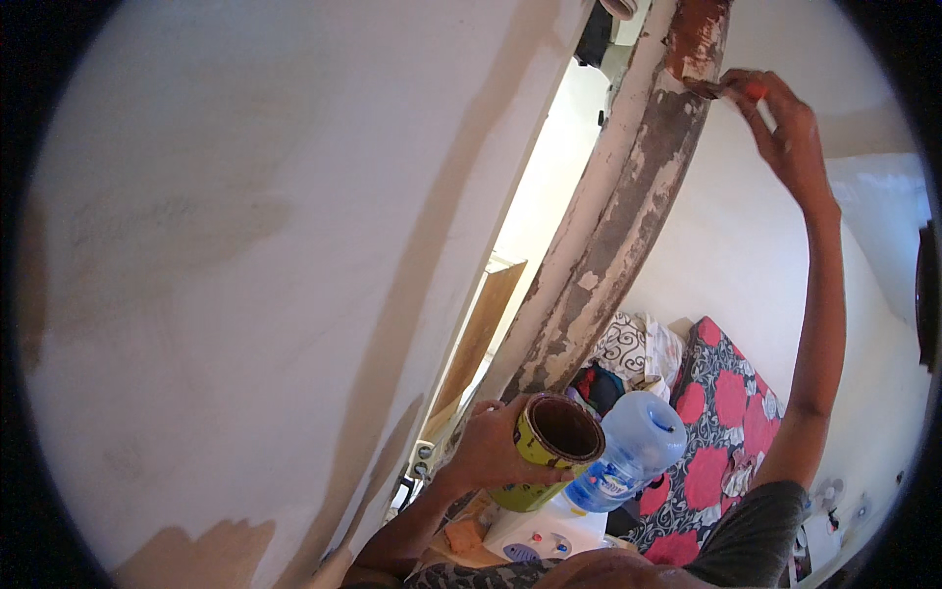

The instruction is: The person paints a door frame by dipping a brush into a can of paint and applying it to the wood surface.

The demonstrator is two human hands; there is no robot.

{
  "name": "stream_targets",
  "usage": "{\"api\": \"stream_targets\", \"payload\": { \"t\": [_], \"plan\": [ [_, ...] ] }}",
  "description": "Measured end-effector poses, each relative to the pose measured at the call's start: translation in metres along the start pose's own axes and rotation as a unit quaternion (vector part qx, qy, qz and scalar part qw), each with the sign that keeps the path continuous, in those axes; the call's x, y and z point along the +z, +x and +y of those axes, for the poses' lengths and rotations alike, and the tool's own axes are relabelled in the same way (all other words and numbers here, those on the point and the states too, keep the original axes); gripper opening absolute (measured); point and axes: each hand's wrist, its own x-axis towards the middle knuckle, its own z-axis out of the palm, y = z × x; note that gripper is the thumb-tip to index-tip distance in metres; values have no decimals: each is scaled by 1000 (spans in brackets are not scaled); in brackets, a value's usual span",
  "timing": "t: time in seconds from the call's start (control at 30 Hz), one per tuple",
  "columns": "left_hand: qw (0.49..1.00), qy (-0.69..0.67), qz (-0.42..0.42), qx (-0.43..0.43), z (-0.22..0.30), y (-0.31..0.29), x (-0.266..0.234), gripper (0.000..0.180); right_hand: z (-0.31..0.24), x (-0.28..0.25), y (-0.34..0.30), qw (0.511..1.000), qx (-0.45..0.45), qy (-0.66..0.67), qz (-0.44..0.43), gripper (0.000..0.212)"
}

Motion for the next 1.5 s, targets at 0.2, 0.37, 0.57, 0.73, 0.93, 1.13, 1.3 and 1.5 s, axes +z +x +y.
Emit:
{"api": "stream_targets", "payload": {
  "t": [0.2,0.37,0.57,0.73,0.93,1.13,1.3,1.5],
  "plan": [
    [999,-37,-18,14,1,5,9,91,52,-16,43,985,128,88,77,15],
    [999,-40,-28,3,3,6,12,91,82,-11,70,981,71,-4,181,17],
    [999,-33,-25,-6,4,5,8,92,104,23,32,984,-41,-141,98,21],
    [1000,-12,-17,1,-1,7,9,93,53,-14,-1,999,-4,-42,4,22],
    [999,-40,-34,6,-1,11,12,95,100,-19,31,993,52,53,91,33],
    [997,-29,-60,-37,3,11,8,96,91,-10,68,963,23,-16,267,38],
    [999,-32,-37,-1,-2,10,14,94,82,1,68,962,30,-90,256,12],
    [999,-13,-36,0,-2,9,11,94,84,-5,61,983,86,3,164,11]
  ]
}}
